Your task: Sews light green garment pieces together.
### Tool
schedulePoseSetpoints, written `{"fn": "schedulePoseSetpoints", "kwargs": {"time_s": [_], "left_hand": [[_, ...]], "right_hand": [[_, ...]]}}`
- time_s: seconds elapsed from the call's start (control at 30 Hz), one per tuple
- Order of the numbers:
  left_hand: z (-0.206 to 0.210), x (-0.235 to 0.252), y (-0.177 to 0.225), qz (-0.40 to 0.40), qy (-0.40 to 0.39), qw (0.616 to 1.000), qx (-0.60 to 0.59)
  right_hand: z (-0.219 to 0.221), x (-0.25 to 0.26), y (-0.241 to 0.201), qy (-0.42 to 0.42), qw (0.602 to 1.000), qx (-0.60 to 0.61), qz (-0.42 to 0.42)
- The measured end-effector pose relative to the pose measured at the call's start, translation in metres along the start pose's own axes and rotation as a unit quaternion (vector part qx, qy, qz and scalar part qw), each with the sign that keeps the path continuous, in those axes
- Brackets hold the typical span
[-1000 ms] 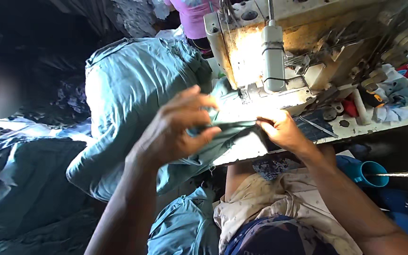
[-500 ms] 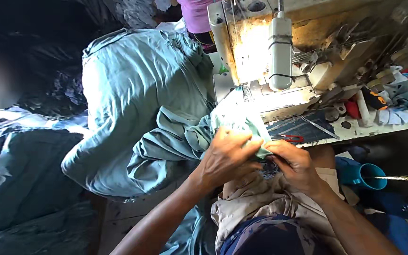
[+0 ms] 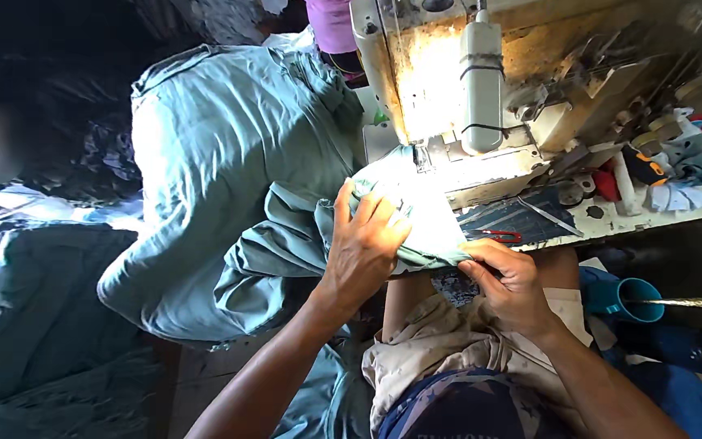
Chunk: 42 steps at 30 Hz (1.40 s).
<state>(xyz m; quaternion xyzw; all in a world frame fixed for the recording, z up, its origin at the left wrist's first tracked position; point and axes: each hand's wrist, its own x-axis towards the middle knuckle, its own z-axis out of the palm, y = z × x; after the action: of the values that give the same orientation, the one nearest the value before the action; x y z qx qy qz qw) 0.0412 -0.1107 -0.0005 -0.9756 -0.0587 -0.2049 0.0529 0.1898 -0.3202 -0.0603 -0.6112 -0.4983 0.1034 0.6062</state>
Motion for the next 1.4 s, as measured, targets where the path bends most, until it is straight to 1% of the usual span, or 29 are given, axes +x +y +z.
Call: {"fn": "schedulePoseSetpoints", "kwargs": {"time_s": [0.13,0.3,0.43,0.57,0.63,0.73,0.8,0.83,0.87,0.93,1.0,1.07,1.13,1.17,1.23,1.27,1.3,1.33,1.37,1.4], "left_hand": [[-0.003,0.016,-0.015,-0.003,-0.007,1.000,0.012],[0.002,0.035,-0.043,0.009,0.023,0.999,0.040],[0.003,0.046,-0.063,0.040,0.034,0.999,0.014],[-0.019,0.050,-0.071,0.078,-0.015,0.997,-0.014],[-0.034,0.051,-0.076,0.056,-0.056,0.997,-0.019],[-0.049,0.050,-0.097,-0.010,-0.123,0.992,-0.010],[-0.052,0.046,-0.114,-0.030,-0.136,0.990,0.005],[-0.055,0.044,-0.118,-0.024,-0.130,0.991,0.007],[-0.061,0.043,-0.117,-0.011,-0.113,0.993,-0.002],[-0.077,0.041,-0.098,0.040,-0.052,0.996,-0.053],[-0.090,0.034,-0.067,0.098,-0.006,0.986,-0.132],[-0.087,0.024,-0.039,0.138,0.001,0.971,-0.194],[-0.071,0.015,-0.019,0.161,-0.012,0.960,-0.230],[-0.062,0.013,-0.011,0.163,-0.024,0.952,-0.258],[-0.044,0.012,0.000,0.147,-0.027,0.940,-0.307],[-0.036,0.012,0.004,0.131,-0.014,0.941,-0.312],[-0.029,0.012,0.007,0.116,0.010,0.950,-0.290],[-0.022,0.013,0.008,0.108,0.036,0.965,-0.236],[-0.015,0.012,0.006,0.104,0.040,0.980,-0.165],[-0.008,0.011,0.002,0.100,0.019,0.989,-0.102]], "right_hand": [[0.008,0.016,0.005,0.020,0.999,0.021,0.043],[0.018,0.042,0.013,0.032,0.996,0.030,0.078],[0.025,0.063,0.016,0.036,0.998,0.029,0.050],[0.028,0.076,0.017,0.048,0.998,0.027,0.020],[0.029,0.079,0.022,0.051,0.998,0.022,0.005],[0.030,0.085,0.026,0.054,0.998,0.020,-0.007],[0.031,0.087,0.028,0.052,0.998,0.014,-0.017],[0.032,0.089,0.030,0.052,0.998,0.009,-0.026],[0.032,0.090,0.031,0.051,0.998,0.002,-0.034],[0.026,0.091,0.029,0.028,0.998,-0.033,-0.042],[0.012,0.091,0.019,-0.037,0.996,-0.068,-0.049],[-0.003,0.086,0.005,-0.133,0.986,-0.061,-0.082],[-0.010,0.076,-0.005,-0.193,0.973,-0.012,-0.126],[-0.010,0.068,-0.008,-0.200,0.970,0.000,-0.137],[-0.007,0.053,-0.006,-0.172,0.976,-0.005,-0.137],[-0.006,0.046,-0.004,-0.152,0.979,-0.010,-0.132],[-0.006,0.040,-0.001,-0.135,0.983,-0.009,-0.124],[-0.006,0.035,0.001,-0.122,0.986,-0.003,-0.116],[-0.005,0.031,0.002,-0.108,0.988,0.004,-0.108],[-0.004,0.026,0.002,-0.097,0.990,0.005,-0.098]]}}
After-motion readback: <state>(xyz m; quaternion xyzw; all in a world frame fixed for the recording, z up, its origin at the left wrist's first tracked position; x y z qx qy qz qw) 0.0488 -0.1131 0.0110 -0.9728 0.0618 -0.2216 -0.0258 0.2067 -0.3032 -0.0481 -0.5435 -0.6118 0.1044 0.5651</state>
